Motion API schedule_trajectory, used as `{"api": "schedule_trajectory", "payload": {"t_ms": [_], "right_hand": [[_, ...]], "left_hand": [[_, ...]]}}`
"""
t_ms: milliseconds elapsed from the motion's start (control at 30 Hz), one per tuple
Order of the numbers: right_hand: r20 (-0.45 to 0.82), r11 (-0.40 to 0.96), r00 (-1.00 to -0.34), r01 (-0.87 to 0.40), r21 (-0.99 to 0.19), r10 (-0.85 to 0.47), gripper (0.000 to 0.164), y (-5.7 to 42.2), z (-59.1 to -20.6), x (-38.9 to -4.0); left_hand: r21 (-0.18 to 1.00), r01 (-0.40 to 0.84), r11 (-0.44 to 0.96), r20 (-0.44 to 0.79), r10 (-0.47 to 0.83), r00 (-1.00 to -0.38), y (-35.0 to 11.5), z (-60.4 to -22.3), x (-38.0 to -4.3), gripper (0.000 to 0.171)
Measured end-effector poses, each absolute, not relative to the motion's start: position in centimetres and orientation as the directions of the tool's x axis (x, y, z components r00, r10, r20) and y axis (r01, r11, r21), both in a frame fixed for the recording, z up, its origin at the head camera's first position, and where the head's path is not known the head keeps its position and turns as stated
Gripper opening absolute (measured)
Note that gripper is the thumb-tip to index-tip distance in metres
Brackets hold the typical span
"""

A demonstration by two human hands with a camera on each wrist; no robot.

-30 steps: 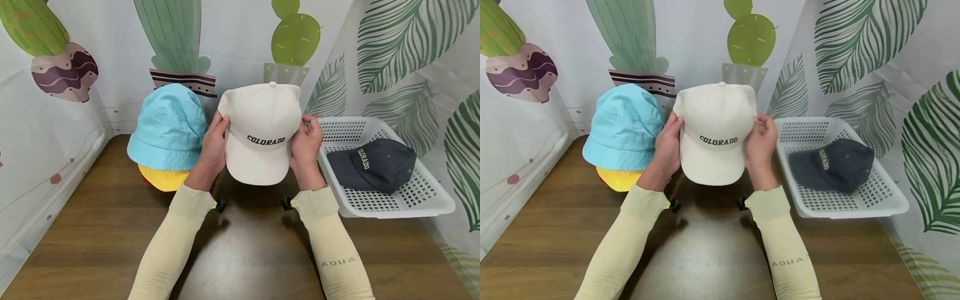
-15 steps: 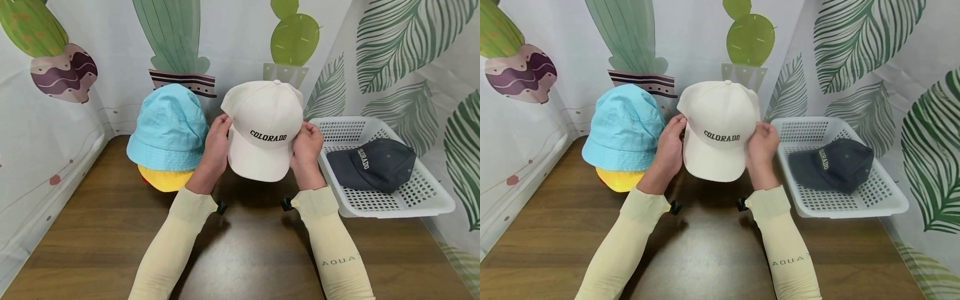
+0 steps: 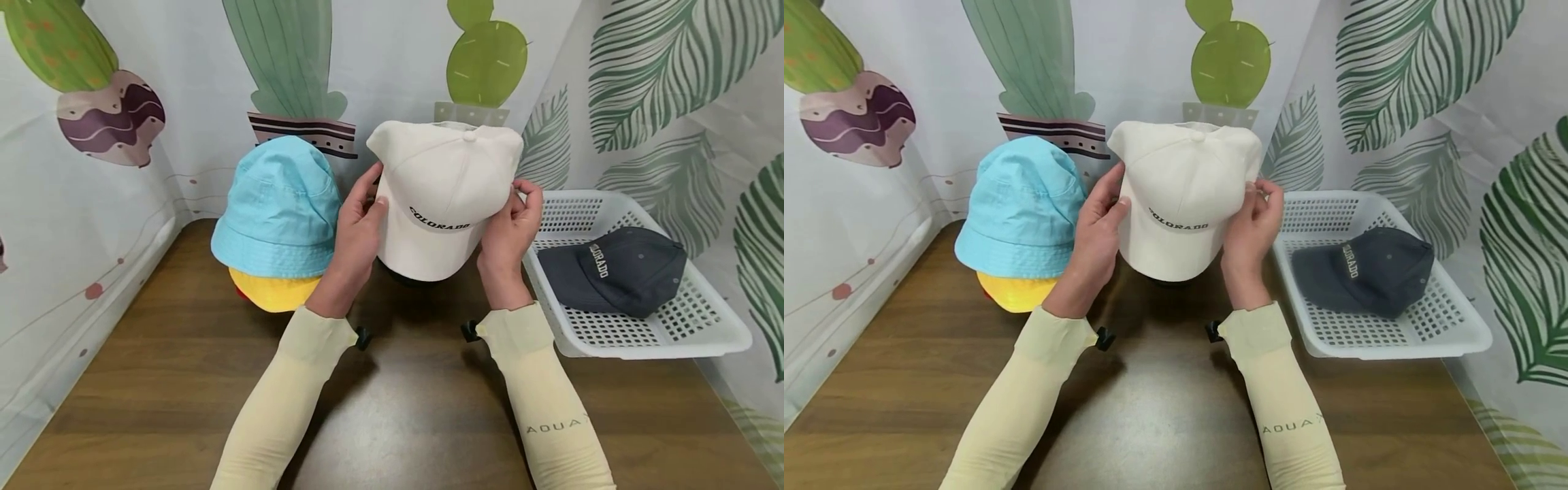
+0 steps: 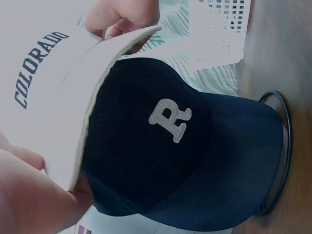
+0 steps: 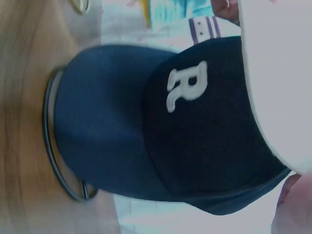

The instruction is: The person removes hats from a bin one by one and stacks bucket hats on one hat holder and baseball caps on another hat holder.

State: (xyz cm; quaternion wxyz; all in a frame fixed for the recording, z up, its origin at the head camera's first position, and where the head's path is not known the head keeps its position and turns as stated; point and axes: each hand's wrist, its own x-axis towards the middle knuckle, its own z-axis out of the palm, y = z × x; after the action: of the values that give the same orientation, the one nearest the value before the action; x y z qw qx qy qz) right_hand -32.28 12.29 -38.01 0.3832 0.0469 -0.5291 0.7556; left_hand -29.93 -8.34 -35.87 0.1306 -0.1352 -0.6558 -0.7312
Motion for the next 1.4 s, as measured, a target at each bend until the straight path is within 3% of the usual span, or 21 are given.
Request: {"api": "schedule_trajectory", "payload": {"t_ms": [233,367,533,1000,1400], "right_hand": [[0.278,-0.092,-0.828,-0.365,-0.926,0.487,0.01,12.8,-38.6,-32.5],[0.214,-0.071,-0.852,-0.28,-0.957,0.479,0.012,13.0,-38.8,-32.7],[0.159,-0.035,-0.867,-0.199,-0.979,0.473,0.013,13.0,-39.0,-32.9],[0.063,-0.028,-0.868,-0.088,-0.996,0.493,0.014,13.1,-39.6,-33.4],[0.061,0.031,-0.882,-0.053,-0.998,0.468,0.015,13.1,-41.2,-33.9]], "left_hand": [[0.972,0.217,-0.092,0.214,-0.044,-0.976,-8.3,-36.6,-30.4,0.05],[0.981,0.175,-0.089,0.171,-0.05,-0.984,-8.3,-36.8,-30.5,0.059],[0.977,0.206,-0.058,0.203,-0.052,-0.978,-8.3,-36.8,-30.6,0.076],[0.982,0.171,0.082,0.168,0.04,-0.985,-8.2,-37.1,-30.5,0.062],[0.855,0.254,0.453,0.259,0.052,-0.964,-8.2,-37.2,-30.6,0.065]]}}
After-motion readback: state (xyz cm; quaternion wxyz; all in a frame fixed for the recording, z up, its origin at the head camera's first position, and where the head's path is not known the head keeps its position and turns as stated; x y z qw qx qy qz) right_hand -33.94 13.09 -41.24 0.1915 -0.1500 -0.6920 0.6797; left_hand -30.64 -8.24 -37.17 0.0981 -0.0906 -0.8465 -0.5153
